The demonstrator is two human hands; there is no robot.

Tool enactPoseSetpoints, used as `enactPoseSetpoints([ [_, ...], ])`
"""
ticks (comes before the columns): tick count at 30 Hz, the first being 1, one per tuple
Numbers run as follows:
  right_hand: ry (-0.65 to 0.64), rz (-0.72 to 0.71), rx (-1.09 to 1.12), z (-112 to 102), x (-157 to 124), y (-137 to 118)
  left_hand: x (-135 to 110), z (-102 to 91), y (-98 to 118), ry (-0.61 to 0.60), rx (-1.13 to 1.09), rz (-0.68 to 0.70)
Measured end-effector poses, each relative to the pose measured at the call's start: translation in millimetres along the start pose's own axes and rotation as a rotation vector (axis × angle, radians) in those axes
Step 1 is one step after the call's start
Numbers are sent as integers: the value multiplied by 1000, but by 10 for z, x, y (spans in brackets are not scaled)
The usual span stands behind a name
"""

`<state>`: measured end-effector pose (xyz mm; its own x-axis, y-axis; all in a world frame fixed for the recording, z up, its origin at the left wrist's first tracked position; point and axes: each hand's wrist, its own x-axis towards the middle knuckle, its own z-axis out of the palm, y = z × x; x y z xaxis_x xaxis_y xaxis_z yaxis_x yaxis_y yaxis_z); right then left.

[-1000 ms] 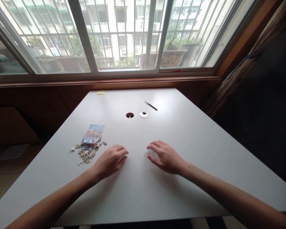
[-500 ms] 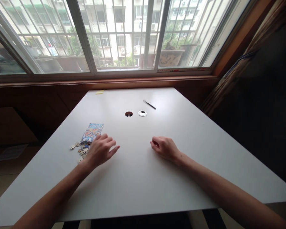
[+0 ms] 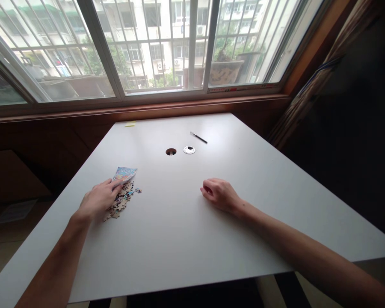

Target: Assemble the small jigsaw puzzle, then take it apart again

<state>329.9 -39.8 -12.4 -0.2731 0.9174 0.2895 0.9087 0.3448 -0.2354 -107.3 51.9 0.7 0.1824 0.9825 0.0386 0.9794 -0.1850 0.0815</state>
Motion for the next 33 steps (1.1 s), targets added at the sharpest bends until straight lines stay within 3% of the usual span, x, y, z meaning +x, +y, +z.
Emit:
enactPoseSetpoints([
  [2, 4, 8, 12, 6, 6, -12, 20, -83, 59, 41, -21, -10],
  [4, 14, 28, 33, 25, 19, -24, 35, -174, 233, 161, -54, 17],
  [7, 66, 56, 125, 48, 48, -36, 32, -255, 763, 286, -112, 252],
  [10, 190, 11, 229, 33, 78, -24, -2, -171, 1507, 215, -93, 542],
  [13, 232, -61, 223, 1, 94, 23, -32, 53, 2181, 69, -57, 689],
  [15, 142, -89, 187, -1, 94, 66, -37, 182, 2460, 55, -83, 747],
  [17, 44, -93, 140, 20, 92, 114, -27, 220, 2551, 41, -143, 810],
  [19, 5, -71, 83, 52, 94, 171, -11, 154, 2435, -6, -185, 867],
  [21, 18, -28, 31, 79, 105, 246, -5, 27, 2129, -38, -159, 849],
  [23, 35, 36, -1, 91, 123, 338, -32, -91, 1679, -11, -74, 683],
  [25, 48, 101, -13, 93, 139, 433, -100, -146, 1169, 6, 16, 415],
  [28, 70, 158, -18, 98, 156, 531, -248, -78, 498, -31, 107, 61],
  [30, 98, 185, -24, 108, 164, 550, -338, 35, 214, -59, 112, -56],
  [33, 119, 197, -35, 121, 173, 536, -396, 197, 59, -52, 71, -91],
])
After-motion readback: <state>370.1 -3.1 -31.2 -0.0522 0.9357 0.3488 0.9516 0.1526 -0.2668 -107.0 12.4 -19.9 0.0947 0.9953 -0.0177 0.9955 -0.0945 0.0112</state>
